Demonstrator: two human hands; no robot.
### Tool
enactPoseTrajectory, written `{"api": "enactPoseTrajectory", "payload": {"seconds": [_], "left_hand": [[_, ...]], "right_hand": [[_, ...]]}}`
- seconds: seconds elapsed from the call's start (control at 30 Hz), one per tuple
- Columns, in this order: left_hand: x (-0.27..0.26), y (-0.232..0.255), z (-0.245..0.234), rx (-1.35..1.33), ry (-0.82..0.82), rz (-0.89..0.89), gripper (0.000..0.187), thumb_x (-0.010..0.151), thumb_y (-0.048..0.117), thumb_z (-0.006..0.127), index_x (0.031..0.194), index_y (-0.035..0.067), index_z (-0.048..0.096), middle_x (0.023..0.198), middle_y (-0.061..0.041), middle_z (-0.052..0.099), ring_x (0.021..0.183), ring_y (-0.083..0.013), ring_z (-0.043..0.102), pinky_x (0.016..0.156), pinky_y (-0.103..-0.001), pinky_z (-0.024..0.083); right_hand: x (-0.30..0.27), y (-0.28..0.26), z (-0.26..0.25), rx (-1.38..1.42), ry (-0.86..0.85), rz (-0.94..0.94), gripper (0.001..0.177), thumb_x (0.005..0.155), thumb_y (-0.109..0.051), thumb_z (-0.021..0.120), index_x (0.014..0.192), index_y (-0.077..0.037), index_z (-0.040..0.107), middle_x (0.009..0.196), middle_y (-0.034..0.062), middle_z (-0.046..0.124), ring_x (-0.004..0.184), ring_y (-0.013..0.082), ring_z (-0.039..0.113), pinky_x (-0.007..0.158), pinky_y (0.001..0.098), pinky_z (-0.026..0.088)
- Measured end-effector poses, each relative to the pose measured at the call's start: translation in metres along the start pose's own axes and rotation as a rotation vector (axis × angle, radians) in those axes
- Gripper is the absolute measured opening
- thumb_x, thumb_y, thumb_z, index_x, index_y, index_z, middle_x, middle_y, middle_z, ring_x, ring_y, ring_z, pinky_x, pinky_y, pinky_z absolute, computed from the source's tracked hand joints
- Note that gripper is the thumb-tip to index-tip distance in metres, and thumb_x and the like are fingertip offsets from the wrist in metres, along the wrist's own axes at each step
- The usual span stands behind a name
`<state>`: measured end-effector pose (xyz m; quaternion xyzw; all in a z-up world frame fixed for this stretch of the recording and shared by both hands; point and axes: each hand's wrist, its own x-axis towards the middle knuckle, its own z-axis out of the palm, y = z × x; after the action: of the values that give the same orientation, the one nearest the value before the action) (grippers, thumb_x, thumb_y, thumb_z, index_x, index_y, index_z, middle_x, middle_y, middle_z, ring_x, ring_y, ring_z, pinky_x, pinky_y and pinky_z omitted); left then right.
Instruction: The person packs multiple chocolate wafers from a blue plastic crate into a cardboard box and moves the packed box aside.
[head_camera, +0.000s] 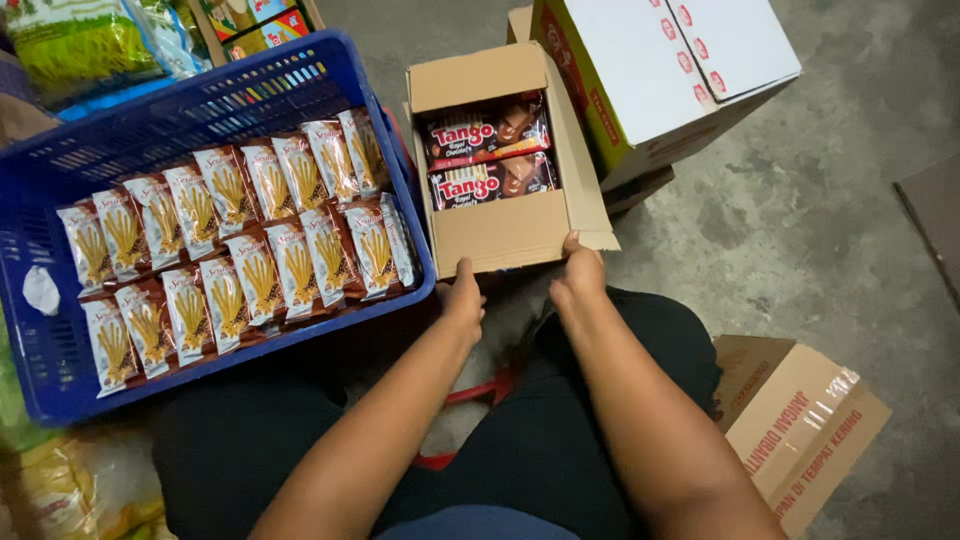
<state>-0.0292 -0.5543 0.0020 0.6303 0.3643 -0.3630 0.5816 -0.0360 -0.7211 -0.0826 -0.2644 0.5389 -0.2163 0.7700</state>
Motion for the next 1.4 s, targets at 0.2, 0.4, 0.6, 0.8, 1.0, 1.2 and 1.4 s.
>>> {"api": "enactPoseTrajectory", "payload": {"seconds": [0.2, 0.4, 0.6, 0.8, 1.0, 1.2, 1.4], "left_hand": [[-0.006, -0.037, 0.004, -0.079, 0.06, 0.016, 0.108, 0.094, 0.06, 0.053, 0.164, 0.008, -0.011, 0.166, -0.027, 0.013, 0.134, -0.0466, 0.053, 0.117, -0.05, 0.042], [-0.026, -0.056, -0.015, -0.06, -0.025, -0.021, 0.115, 0.089, 0.053, 0.064, 0.163, 0.008, -0.011, 0.167, -0.029, 0.009, 0.139, -0.0488, 0.047, 0.119, -0.055, 0.036], [-0.023, -0.052, -0.038, -0.234, -0.113, -0.034, 0.113, 0.09, 0.058, 0.07, 0.164, 0.0, 0.007, 0.169, -0.028, 0.005, 0.153, -0.0501, 0.021, 0.124, -0.062, 0.019], [-0.034, -0.043, -0.038, -0.375, -0.149, -0.012, 0.112, 0.091, 0.042, 0.081, 0.162, -0.003, 0.007, 0.165, -0.033, 0.009, 0.153, -0.0504, 0.02, 0.122, -0.06, 0.023], [-0.027, -0.048, -0.038, -0.254, -0.045, 0.045, 0.117, 0.087, 0.04, 0.084, 0.165, 0.017, -0.001, 0.17, -0.021, -0.005, 0.154, -0.0496, 0.013, 0.119, -0.069, 0.027], [-0.015, -0.062, -0.039, -0.186, -0.079, 0.043, 0.096, 0.094, 0.048, 0.07, 0.166, 0.022, 0.013, 0.168, -0.022, 0.012, 0.149, -0.0538, 0.027, 0.117, -0.066, 0.035], [-0.007, -0.063, -0.037, -0.26, 0.009, 0.061, 0.083, 0.089, 0.056, 0.067, 0.158, 0.024, 0.034, 0.165, -0.017, 0.02, 0.151, -0.0521, 0.021, 0.117, -0.075, 0.023]], "right_hand": [[-0.014, -0.002, -0.032, -0.044, 0.163, 0.046, 0.057, 0.099, -0.024, 0.071, 0.142, 0.005, 0.046, 0.135, 0.0293, 0.06, 0.126, 0.0354, 0.062, 0.101, 0.0582, 0.052], [-0.034, -0.014, -0.055, 0.153, 0.291, 0.046, 0.055, 0.093, -0.018, 0.069, 0.137, 0.011, 0.05, 0.126, 0.032, 0.064, 0.115, 0.0431, 0.068, 0.091, 0.0523, 0.06], [-0.048, -0.011, -0.073, -0.097, 0.354, -0.025, 0.064, 0.083, -0.025, 0.076, 0.132, 0.008, 0.051, 0.116, 0.0281, 0.067, 0.11, 0.0365, 0.071, 0.084, 0.0574, 0.059], [-0.085, -0.033, -0.069, -0.103, 0.38, 0.007, 0.066, 0.073, -0.019, 0.076, 0.128, 0.011, 0.056, 0.113, 0.0294, 0.067, 0.105, 0.0372, 0.071, 0.087, 0.0566, 0.056], [-0.065, -0.056, -0.063, -0.071, 0.145, 0.316, 0.085, 0.094, -0.047, 0.069, 0.155, -0.001, 0.033, 0.151, 0.0241, 0.044, 0.143, 0.0383, 0.046, 0.116, 0.0592, 0.032], [-0.059, -0.04, -0.067, -0.157, 0.069, 0.251, 0.074, 0.096, -0.03, 0.071, 0.151, 0.007, 0.037, 0.144, 0.0273, 0.046, 0.14, 0.0381, 0.048, 0.109, 0.058, 0.041], [-0.085, -0.044, -0.054, -0.062, 0.066, 0.221, 0.068, 0.095, -0.026, 0.069, 0.148, 0.007, 0.041, 0.141, 0.0302, 0.054, 0.133, 0.0421, 0.057, 0.103, 0.0553, 0.05]]}}
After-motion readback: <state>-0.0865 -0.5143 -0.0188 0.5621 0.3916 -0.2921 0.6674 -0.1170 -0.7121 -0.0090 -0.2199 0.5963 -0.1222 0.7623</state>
